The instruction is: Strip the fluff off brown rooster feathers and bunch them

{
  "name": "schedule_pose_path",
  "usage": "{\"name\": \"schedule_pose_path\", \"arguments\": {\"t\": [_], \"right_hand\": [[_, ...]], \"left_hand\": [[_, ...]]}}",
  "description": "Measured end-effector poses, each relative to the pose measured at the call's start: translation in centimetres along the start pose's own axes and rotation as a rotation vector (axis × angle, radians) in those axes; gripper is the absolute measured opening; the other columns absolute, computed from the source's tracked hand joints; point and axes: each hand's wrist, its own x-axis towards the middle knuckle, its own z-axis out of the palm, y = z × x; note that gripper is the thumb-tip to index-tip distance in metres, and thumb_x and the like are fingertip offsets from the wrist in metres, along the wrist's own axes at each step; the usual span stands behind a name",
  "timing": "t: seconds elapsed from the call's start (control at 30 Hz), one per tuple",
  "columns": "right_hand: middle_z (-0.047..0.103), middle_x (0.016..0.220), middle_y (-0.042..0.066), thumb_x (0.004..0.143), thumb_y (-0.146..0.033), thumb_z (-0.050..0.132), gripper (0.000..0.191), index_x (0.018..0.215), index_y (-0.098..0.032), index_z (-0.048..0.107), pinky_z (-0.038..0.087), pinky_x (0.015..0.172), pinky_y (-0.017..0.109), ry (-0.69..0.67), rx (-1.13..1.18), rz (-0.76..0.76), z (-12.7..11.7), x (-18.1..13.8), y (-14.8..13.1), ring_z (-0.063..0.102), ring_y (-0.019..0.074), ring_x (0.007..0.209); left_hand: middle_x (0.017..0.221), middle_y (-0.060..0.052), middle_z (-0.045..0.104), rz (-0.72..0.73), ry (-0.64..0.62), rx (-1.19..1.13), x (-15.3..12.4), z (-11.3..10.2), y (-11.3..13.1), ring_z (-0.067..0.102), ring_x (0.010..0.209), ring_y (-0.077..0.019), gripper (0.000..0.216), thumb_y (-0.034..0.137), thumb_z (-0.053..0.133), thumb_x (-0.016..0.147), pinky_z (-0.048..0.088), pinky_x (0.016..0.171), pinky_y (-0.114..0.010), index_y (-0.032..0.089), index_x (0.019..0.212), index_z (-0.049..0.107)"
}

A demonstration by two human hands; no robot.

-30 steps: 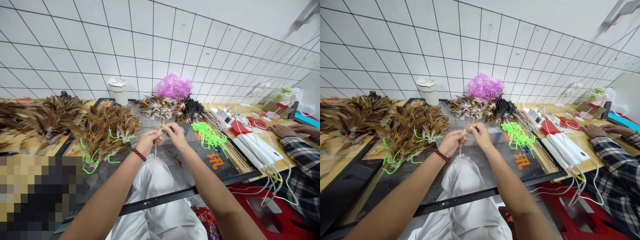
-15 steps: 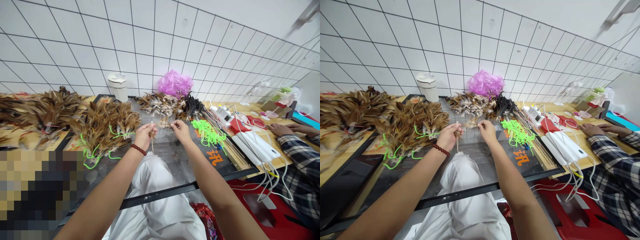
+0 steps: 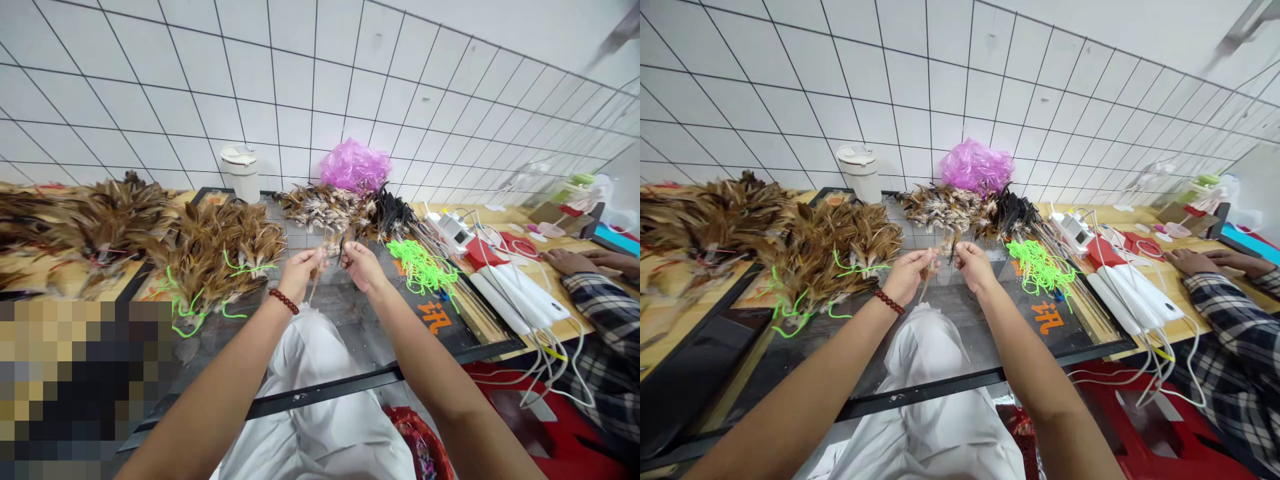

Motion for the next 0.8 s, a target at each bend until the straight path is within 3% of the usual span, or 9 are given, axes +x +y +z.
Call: {"name": "schedule_pose_path", "arguments": {"t": [0.17, 0.33, 0.4, 0.5, 0.57, 0.63, 0.7, 0.8], "right_hand": [[0.054, 0.062, -0.004, 0.059, -0.043, 0.078, 0.035, 0.069, -0.018, 0.055, 0.038, 0.053, 0.021, -0.073, -0.066, -0.023, 0.9, -0.7, 0.0, 0.044, 0.0063, 0.053], [0.052, 0.064, -0.003, 0.069, -0.041, 0.067, 0.027, 0.075, -0.019, 0.055, 0.036, 0.052, 0.021, -0.016, -0.295, -0.126, 0.0, 0.0, 0.2, 0.042, 0.0074, 0.052], [0.057, 0.078, 0.001, 0.072, -0.033, 0.062, 0.022, 0.087, -0.018, 0.056, 0.042, 0.058, 0.024, 0.111, -0.51, -0.245, -0.6, 0.3, 0.1, 0.046, 0.0094, 0.057], [0.053, 0.117, 0.011, 0.074, -0.016, 0.053, 0.041, 0.115, -0.019, 0.053, 0.047, 0.078, 0.033, 0.256, -0.89, -0.551, -1.2, 0.1, -0.7, 0.054, 0.0143, 0.076], [0.048, 0.126, 0.012, 0.075, -0.008, 0.045, 0.048, 0.121, -0.02, 0.052, 0.044, 0.09, 0.035, 0.143, -1.068, -0.718, -1.1, -0.3, -1.2, 0.056, 0.0181, 0.093], [0.052, 0.124, 0.01, 0.076, -0.005, 0.041, 0.048, 0.12, -0.021, 0.056, 0.043, 0.093, 0.034, -0.04, -1.181, -0.789, -0.8, -0.8, -1.5, 0.054, 0.02, 0.107], [0.055, 0.124, 0.009, 0.077, -0.006, 0.044, 0.048, 0.121, -0.021, 0.056, 0.043, 0.094, 0.036, -0.175, -1.283, -0.782, -0.4, -1.3, -1.5, 0.052, 0.0216, 0.113], [0.054, 0.13, 0.009, 0.08, -0.01, 0.049, 0.049, 0.127, -0.022, 0.052, 0.04, 0.094, 0.038, -0.247, -1.416, -0.735, 0.0, -1.7, -1.3, 0.051, 0.0232, 0.115]], "left_hand": [[0.078, -0.007, 0.067, -0.143, -0.18, 0.136, -0.7, 0.4, -0.1, 0.063, 0.065, -0.0143, 0.035, 0.034, 0.084, 0.052, 0.051, 0.056, -0.025, 0.01, 0.074, 0.069], [0.066, -0.006, 0.064, -0.1, -0.137, 0.209, -0.5, 0.4, -0.7, 0.059, 0.055, -0.0111, 0.031, 0.035, 0.08, 0.058, 0.048, 0.052, -0.023, 0.009, 0.066, 0.066], [0.062, -0.005, 0.063, -0.079, -0.117, 0.192, -0.3, 0.2, -0.7, 0.057, 0.052, -0.0097, 0.031, 0.036, 0.079, 0.059, 0.046, 0.051, -0.022, 0.009, 0.065, 0.065], [0.059, -0.004, 0.061, -0.074, -0.088, 0.16, -0.1, 0.1, -0.6, 0.055, 0.05, -0.0085, 0.032, 0.035, 0.08, 0.057, 0.045, 0.05, -0.021, 0.009, 0.064, 0.064], [0.059, -0.003, 0.061, -0.074, -0.081, 0.141, -0.1, 0.0, -0.4, 0.055, 0.05, -0.0085, 0.033, 0.035, 0.081, 0.055, 0.045, 0.049, -0.021, 0.009, 0.063, 0.063], [0.059, -0.003, 0.061, -0.068, -0.088, 0.125, -0.2, 0.1, -0.3, 0.055, 0.051, -0.0085, 0.033, 0.035, 0.081, 0.054, 0.044, 0.049, -0.021, 0.009, 0.063, 0.063], [0.06, -0.003, 0.061, -0.057, -0.094, 0.111, -0.2, 0.1, -0.2, 0.055, 0.051, -0.0086, 0.033, 0.035, 0.081, 0.054, 0.045, 0.049, -0.021, 0.009, 0.064, 0.064], [0.062, -0.004, 0.062, -0.048, -0.095, 0.092, -0.2, 0.1, -0.2, 0.056, 0.053, -0.009, 0.033, 0.035, 0.082, 0.054, 0.045, 0.05, -0.021, 0.009, 0.066, 0.065]]}}
